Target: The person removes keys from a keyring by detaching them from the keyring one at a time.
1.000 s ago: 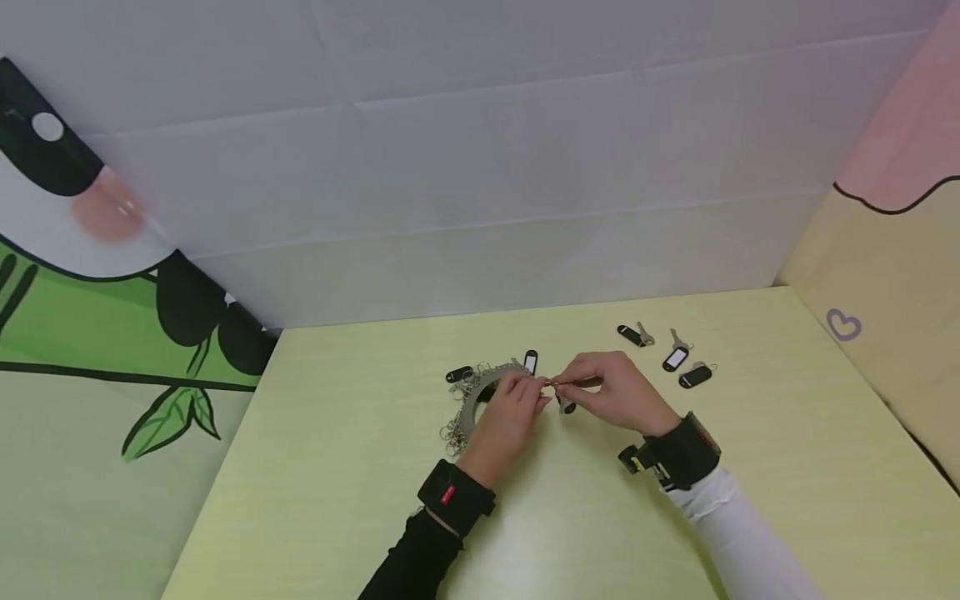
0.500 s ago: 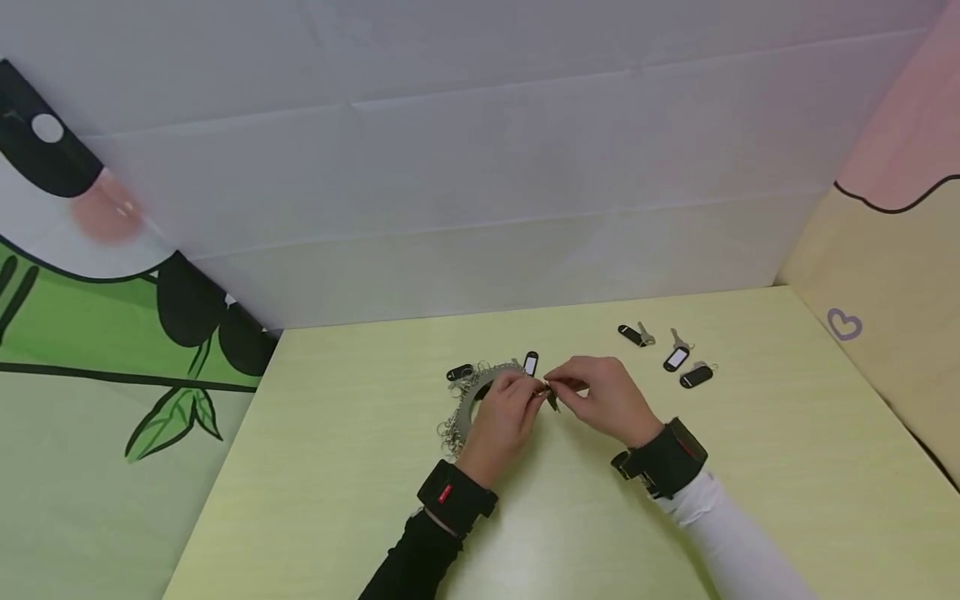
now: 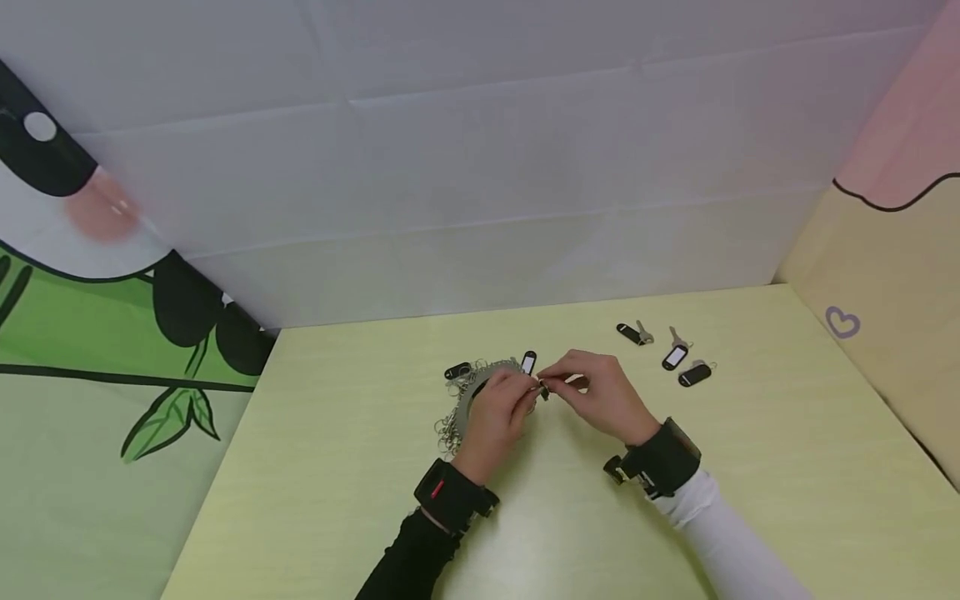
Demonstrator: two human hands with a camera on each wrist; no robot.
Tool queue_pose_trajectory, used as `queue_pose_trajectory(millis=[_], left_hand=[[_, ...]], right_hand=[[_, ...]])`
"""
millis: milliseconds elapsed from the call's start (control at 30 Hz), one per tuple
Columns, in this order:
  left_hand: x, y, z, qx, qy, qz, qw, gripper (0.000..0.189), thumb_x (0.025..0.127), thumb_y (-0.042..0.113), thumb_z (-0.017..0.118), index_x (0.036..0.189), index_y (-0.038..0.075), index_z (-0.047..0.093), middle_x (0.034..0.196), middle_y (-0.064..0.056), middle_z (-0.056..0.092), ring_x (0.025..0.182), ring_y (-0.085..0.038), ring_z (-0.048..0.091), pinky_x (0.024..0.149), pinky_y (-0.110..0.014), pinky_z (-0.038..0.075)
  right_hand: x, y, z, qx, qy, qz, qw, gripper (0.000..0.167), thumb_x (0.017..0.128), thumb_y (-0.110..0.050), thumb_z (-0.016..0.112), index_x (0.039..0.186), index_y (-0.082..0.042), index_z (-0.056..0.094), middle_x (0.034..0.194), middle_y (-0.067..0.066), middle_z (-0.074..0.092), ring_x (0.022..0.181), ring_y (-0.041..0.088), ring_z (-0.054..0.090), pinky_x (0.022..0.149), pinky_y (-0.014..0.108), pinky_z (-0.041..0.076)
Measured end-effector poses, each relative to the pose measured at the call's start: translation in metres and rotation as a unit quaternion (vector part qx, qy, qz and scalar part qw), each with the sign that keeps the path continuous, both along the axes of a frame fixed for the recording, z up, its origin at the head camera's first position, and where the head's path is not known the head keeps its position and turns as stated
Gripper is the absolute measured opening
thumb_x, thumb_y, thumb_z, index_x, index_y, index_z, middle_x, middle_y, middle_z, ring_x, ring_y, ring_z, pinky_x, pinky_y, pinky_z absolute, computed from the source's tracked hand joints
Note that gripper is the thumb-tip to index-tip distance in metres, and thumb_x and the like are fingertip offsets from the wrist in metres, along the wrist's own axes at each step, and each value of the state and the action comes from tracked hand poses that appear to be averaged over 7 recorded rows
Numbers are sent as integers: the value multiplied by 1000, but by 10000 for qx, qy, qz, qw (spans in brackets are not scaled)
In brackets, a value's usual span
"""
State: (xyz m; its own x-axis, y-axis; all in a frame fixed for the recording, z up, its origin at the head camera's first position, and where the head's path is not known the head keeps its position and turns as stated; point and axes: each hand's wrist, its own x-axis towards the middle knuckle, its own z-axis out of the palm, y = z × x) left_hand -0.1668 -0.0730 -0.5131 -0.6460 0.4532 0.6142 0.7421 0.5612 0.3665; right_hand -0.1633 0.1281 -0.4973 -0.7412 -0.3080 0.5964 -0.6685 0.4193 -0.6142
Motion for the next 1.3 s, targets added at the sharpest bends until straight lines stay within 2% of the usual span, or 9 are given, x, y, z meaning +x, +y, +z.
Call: queue_pose_trajectory(millis=[67,167,233,400,533,633,900,1067,1300], left_hand=[[0,0,0,-119,-162,-38,9998,10,104,18,65,95,13,65,84,2,63,90,-14,58,69,-26,49],[1,0,-1,-214,-325,-82,9992,14,105,20,64,92,14,62,85,2,60,87,-13,56,68,-24,47],[0,0,-2,-165,-240,-77,9995,15,105,19,64,90,15,61,81,3,57,83,-12,55,67,-24,45],[-3,1,-7,76,130,-9,9999,12,103,17,67,92,12,67,75,4,57,76,-11,54,64,-22,44],[-3,1,-9,98,131,-95,9998,11,102,17,67,94,10,70,77,4,60,79,-13,57,66,-23,47],[-3,0,-9,22,71,-199,9998,10,102,17,67,95,11,70,81,2,63,83,-14,60,69,-24,49],[-2,-1,-8,-26,-110,-392,9992,9,101,17,67,93,14,70,84,1,65,81,-12,60,68,-22,49],[-4,-1,-8,-8,192,-477,9987,11,102,16,66,94,12,72,82,2,66,80,-12,61,66,-22,49],[-6,-2,-8,57,370,-513,9980,12,103,16,66,98,9,74,81,2,68,82,-13,62,69,-22,51]], right_hand=[[0,1,0,325,435,-7,9985,20,88,7,77,101,-9,80,94,0,72,83,13,70,70,25,59],[2,-2,2,1005,1419,-148,9847,20,86,9,77,97,-7,79,94,2,68,81,13,66,69,26,56],[3,-3,4,1130,1675,-184,9792,20,86,9,77,98,-6,78,95,4,67,81,14,66,70,27,57],[4,-2,3,453,448,-291,9975,17,89,3,78,103,-8,80,95,0,73,84,13,71,72,28,60],[5,0,4,96,-274,-319,9991,14,91,-1,78,101,-10,81,94,-1,77,85,14,74,73,27,61],[5,0,4,208,-119,-325,9992,15,89,1,78,98,-10,81,92,0,77,82,13,74,72,27,61],[2,2,0,530,1260,-106,9906,25,77,11,81,89,-10,80,88,-1,72,76,10,68,64,27,56],[-1,6,-3,290,987,122,9946,24,81,9,81,94,-11,79,92,0,74,82,11,71,72,22,57],[-5,10,-7,-20,511,250,9984,22,85,6,80,97,-13,78,91,1,77,82,14,75,74,29,62]])
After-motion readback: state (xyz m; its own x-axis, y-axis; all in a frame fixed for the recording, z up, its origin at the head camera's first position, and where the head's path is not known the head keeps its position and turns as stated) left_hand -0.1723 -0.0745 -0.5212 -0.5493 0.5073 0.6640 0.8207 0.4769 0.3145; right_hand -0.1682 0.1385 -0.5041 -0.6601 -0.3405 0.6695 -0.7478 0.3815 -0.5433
